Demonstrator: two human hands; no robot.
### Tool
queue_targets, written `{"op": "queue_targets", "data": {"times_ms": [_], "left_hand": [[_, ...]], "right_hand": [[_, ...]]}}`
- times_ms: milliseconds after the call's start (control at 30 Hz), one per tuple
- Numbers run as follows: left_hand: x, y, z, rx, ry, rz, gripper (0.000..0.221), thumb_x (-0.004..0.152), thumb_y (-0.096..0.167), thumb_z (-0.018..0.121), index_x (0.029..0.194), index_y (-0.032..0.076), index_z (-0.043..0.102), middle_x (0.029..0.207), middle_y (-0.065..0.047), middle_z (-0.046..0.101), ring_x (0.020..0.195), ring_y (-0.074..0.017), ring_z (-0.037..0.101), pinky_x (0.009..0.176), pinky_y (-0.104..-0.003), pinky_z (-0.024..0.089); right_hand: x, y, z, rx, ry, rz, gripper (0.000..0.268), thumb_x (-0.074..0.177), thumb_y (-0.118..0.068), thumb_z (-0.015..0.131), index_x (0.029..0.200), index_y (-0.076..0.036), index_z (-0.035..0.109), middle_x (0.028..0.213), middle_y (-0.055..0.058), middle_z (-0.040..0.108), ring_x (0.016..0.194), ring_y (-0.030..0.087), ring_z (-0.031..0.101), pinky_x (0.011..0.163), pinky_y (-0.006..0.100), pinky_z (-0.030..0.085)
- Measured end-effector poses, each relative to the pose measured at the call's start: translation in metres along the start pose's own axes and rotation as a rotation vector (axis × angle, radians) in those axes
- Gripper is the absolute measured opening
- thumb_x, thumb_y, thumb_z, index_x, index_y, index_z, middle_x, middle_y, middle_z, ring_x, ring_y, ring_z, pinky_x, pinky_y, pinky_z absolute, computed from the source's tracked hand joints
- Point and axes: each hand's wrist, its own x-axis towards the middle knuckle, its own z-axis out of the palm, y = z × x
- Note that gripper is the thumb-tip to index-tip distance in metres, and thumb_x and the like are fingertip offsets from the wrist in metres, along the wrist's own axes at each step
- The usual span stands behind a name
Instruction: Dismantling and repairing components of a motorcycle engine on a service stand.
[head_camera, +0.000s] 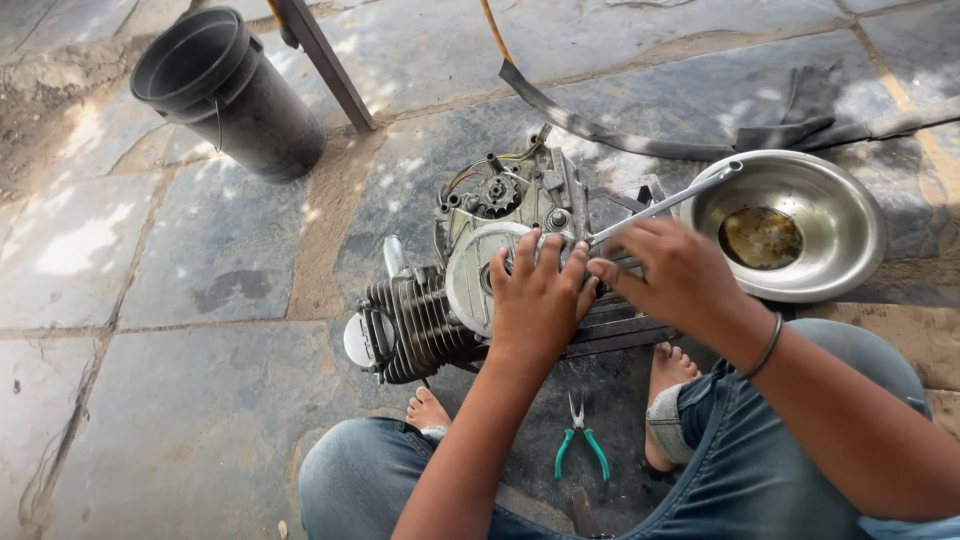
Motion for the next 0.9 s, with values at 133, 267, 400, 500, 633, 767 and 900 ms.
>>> {"op": "queue_targets", "data": {"times_ms": [133, 267, 400, 500, 633, 767, 900], "left_hand": [[-0.002, 0.003, 0.001, -0.02, 0.0, 0.009, 0.042, 0.09, 0.042, 0.071, 0.124, 0.018, 0.072, 0.131, -0.007, 0.063, 0.134, -0.0292, 0.05, 0.109, -0.058, 0.034], [-0.001, 0.003, 0.0, -0.019, 0.002, 0.008, 0.041, 0.09, 0.042, 0.071, 0.122, 0.017, 0.072, 0.13, -0.007, 0.064, 0.133, -0.0291, 0.05, 0.108, -0.059, 0.034], [-0.002, 0.003, -0.001, -0.003, -0.035, 0.005, 0.042, 0.091, 0.043, 0.07, 0.123, 0.016, 0.073, 0.13, -0.008, 0.064, 0.134, -0.0288, 0.05, 0.108, -0.058, 0.033], [0.001, 0.001, -0.002, -0.007, -0.035, -0.002, 0.042, 0.091, 0.043, 0.071, 0.123, 0.016, 0.073, 0.13, -0.008, 0.063, 0.134, -0.0288, 0.049, 0.107, -0.058, 0.033], [-0.002, 0.0, 0.0, -0.018, -0.043, -0.006, 0.043, 0.091, 0.043, 0.071, 0.123, 0.016, 0.073, 0.13, -0.008, 0.063, 0.134, -0.0287, 0.048, 0.108, -0.058, 0.033], [-0.002, 0.0, -0.001, -0.031, -0.019, 0.003, 0.043, 0.09, 0.042, 0.072, 0.124, 0.017, 0.072, 0.131, -0.008, 0.063, 0.135, -0.0281, 0.048, 0.109, -0.057, 0.033], [-0.001, 0.001, -0.003, -0.023, -0.014, 0.007, 0.043, 0.091, 0.042, 0.072, 0.126, 0.017, 0.071, 0.131, -0.008, 0.063, 0.135, -0.0284, 0.049, 0.109, -0.057, 0.033]], "right_hand": [[0.03, 0.022, -0.001, -0.188, 0.421, -0.553, 0.041, 0.1, -0.048, 0.055, 0.117, -0.012, 0.068, 0.126, 0.015, 0.072, 0.123, 0.036, 0.065, 0.106, 0.05, 0.042], [0.041, 0.025, -0.004, -0.315, 0.064, -0.414, 0.035, 0.096, -0.043, 0.057, 0.112, -0.016, 0.072, 0.099, 0.008, 0.074, 0.107, 0.03, 0.068, 0.102, 0.056, 0.037], [0.029, 0.016, -0.013, -0.23, -0.06, -0.302, 0.038, 0.097, -0.046, 0.055, 0.115, -0.017, 0.07, 0.094, 0.005, 0.075, 0.093, 0.028, 0.073, 0.085, 0.048, 0.054], [0.02, 0.006, -0.017, -0.299, -0.008, -0.255, 0.029, 0.097, -0.038, 0.054, 0.114, -0.02, 0.07, 0.09, 0.009, 0.074, 0.079, 0.034, 0.074, 0.069, 0.048, 0.058], [0.012, -0.001, -0.001, -0.289, -0.069, -0.165, 0.027, 0.101, -0.04, 0.053, 0.111, -0.021, 0.07, 0.087, 0.013, 0.074, 0.082, 0.036, 0.074, 0.069, 0.05, 0.058], [0.001, -0.004, 0.008, -0.142, -0.094, 0.004, 0.027, 0.103, -0.035, 0.051, 0.112, -0.015, 0.066, 0.089, 0.017, 0.074, 0.085, 0.04, 0.072, 0.072, 0.053, 0.056], [0.009, -0.001, 0.002, -0.094, -0.096, -0.018, 0.03, 0.1, -0.034, 0.051, 0.118, -0.015, 0.065, 0.092, 0.019, 0.073, 0.087, 0.041, 0.071, 0.073, 0.054, 0.056]]}}
